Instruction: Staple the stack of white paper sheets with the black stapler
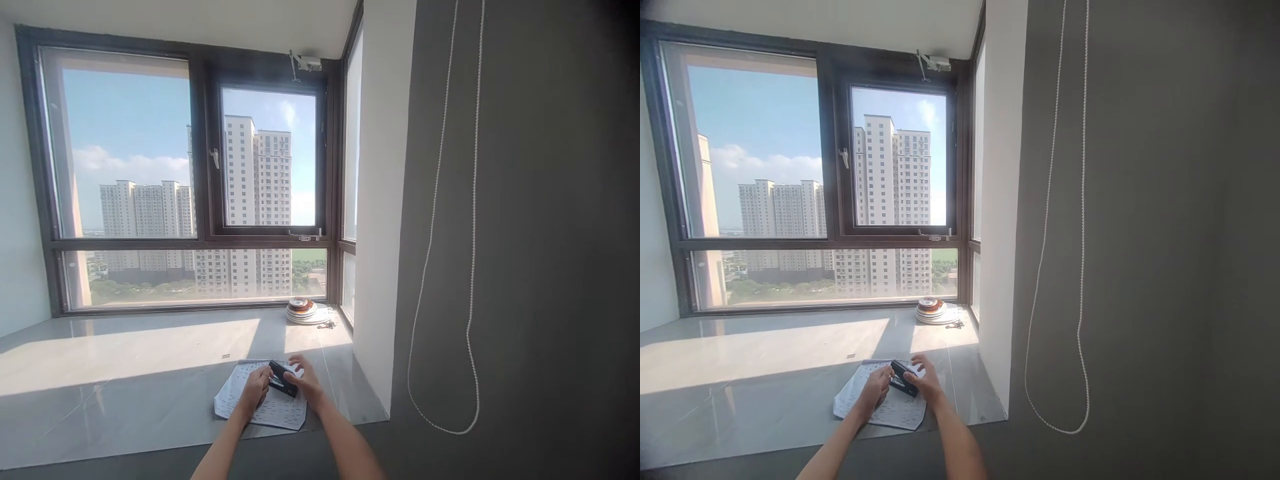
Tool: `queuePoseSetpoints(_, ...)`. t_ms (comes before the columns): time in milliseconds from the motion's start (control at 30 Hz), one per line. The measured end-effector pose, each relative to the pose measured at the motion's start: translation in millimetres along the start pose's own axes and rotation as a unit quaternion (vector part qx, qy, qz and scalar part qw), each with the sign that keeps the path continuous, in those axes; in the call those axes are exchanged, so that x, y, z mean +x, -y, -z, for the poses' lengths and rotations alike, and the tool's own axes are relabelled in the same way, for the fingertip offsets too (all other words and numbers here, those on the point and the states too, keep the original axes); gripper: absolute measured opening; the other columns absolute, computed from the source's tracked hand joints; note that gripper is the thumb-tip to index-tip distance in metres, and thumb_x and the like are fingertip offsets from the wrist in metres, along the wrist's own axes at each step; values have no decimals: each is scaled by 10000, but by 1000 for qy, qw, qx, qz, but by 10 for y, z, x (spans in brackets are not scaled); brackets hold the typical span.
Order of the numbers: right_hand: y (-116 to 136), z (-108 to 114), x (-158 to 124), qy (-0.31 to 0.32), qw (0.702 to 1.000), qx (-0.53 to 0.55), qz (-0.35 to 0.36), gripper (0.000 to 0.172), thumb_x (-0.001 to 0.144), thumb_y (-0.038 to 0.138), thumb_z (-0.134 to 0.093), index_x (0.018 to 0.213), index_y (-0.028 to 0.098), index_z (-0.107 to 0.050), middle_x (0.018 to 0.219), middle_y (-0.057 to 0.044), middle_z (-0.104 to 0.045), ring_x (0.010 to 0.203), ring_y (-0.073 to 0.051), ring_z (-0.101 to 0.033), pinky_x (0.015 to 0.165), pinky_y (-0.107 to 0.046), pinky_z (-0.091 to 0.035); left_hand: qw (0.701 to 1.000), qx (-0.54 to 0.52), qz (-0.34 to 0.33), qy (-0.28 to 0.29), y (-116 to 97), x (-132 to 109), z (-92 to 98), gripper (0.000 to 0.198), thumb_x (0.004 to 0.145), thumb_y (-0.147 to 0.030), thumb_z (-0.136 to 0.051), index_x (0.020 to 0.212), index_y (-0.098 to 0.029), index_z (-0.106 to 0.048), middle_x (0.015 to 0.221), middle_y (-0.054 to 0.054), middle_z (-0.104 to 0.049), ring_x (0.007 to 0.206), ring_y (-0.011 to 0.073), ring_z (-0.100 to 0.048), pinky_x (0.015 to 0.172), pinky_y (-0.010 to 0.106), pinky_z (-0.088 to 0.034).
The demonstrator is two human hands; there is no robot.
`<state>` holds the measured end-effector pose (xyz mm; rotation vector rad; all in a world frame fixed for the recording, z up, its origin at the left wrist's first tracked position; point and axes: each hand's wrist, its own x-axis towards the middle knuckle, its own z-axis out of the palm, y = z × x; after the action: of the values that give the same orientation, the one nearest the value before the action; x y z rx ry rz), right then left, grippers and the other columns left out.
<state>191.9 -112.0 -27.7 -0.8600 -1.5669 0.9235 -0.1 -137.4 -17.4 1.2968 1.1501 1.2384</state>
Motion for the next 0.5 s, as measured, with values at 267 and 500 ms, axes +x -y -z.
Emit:
queuePoseSetpoints(267, 6, -116, -49, 30, 999, -41, -13, 379, 720, 389, -762, 1061, 232, -713, 1002, -45, -698, 934, -238, -601, 834, -327, -464, 1000, -8, -7, -5, -45, -47, -2, 600, 705, -759, -661, 741, -253, -341, 506, -139, -174, 393, 42, -118, 407, 211, -73)
queuePoseSetpoints(500, 71, -18, -44, -45, 998, -22, -26, 224, 817, 421, -667, 903, 217, -705, 901, -50, -698, 954, -270, -622, 864, -357, -469, 994, -35, -51, -92, -55, -68, 37, 546, 804, -712, -574, 746, -264, -267, 559, -121, -184, 435, 68, -165, 429, 214, -155)
